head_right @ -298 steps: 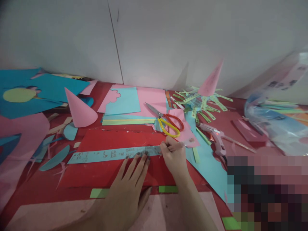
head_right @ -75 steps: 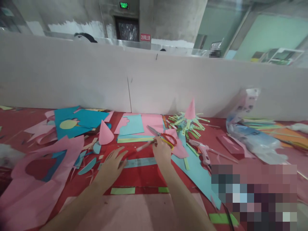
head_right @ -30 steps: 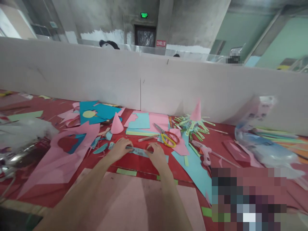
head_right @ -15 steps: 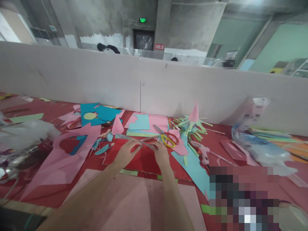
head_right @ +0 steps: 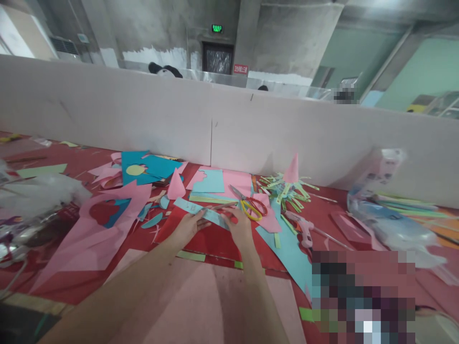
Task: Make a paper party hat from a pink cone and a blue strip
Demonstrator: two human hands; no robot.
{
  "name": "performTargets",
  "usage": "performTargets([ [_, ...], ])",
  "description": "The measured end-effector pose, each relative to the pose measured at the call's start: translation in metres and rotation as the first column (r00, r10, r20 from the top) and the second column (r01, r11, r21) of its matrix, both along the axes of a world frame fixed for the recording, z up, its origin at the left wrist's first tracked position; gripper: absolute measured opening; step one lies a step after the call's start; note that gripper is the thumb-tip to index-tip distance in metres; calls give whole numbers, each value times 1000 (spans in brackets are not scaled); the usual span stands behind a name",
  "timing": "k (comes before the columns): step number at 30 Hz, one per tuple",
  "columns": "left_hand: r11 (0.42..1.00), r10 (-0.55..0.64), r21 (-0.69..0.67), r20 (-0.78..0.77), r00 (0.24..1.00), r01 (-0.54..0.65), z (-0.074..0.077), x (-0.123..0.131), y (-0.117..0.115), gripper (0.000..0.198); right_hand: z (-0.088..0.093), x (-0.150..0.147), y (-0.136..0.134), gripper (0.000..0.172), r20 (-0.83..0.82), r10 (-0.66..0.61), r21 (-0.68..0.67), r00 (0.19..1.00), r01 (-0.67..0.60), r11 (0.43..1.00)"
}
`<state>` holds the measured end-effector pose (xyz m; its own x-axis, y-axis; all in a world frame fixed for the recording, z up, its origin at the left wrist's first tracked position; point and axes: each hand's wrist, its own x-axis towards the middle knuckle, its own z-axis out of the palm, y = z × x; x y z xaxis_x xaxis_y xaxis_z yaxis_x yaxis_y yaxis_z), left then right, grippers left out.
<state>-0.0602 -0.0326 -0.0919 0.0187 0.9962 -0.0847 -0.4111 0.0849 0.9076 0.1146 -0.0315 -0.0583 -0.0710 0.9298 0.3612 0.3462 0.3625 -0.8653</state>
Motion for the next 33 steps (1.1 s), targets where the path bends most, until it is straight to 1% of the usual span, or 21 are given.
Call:
performTargets([
  [2, 999, 51, -24, 77, 996, -49, 1, -1, 0, 31, -2, 3, 2, 31, -62, -164, 0, 985, 164, 986],
  [4, 996, 89, -40, 138, 986, -84, 3, -3, 0, 29, -4, 8, 6, 39, -123, -298, -43, 947, 295, 955],
  [6, 992, 121, -52, 184, 975, -114, 5, -5, 1, 27, -8, 12, 9, 43, -171, -376, -120, 911, 360, 925],
  [8, 988, 151, -61, 219, 964, -141, 8, -7, 2, 25, -9, 15, 11, 47, -211, -393, -210, 895, 351, 912],
  [10, 984, 174, -69, 246, 954, -162, 12, -9, 3, 23, -7, 13, 10, 52, -255, -339, -286, 906, 264, 921],
  [13, 981, 192, -69, 270, 943, -179, 17, -12, 3, 23, 3, 3, 0, 53, -320, -142, -344, 937, 25, 939],
  [14, 982, 190, -66, 274, 943, -179, 19, -12, 2, 24, 6, -2, -5, 51, -333, -60, -356, 941, -67, 932],
  [16, 985, 173, -52, 273, 946, -166, 20, -11, 1, 25, 11, -15, -14, 44, -348, 89, -382, 933, -228, 896],
  [18, 991, 136, -30, 263, 955, -133, 19, -9, 0, 27, 9, -30, -20, 41, -359, 168, -388, 918, -311, 868],
  [20, 996, 87, -7, 243, 966, -88, 17, -5, -1, 30, 2, -44, -22, 43, -365, 183, -378, 913, -325, 867],
  [22, 999, 45, 8, 214, 976, -48, 13, 0, -1, 33, -7, -54, -20, 47, -365, 164, -361, 916, -302, 883],
  [25, 999, 21, 32, 164, 986, -26, 9, 6, -2, 38, -19, -59, -15, 57, -373, 126, -333, 919, -260, 906],
  [29, 997, 50, 49, 88, 995, -54, 7, 9, -3, 38, -26, -53, -8, 62, -385, 88, -320, 919, -223, 921],
  [33, 991, 117, 60, 36, 992, -119, 7, 2, 0, 37, -27, -45, -2, 64, -382, 82, -320, 921, -215, 923],
])
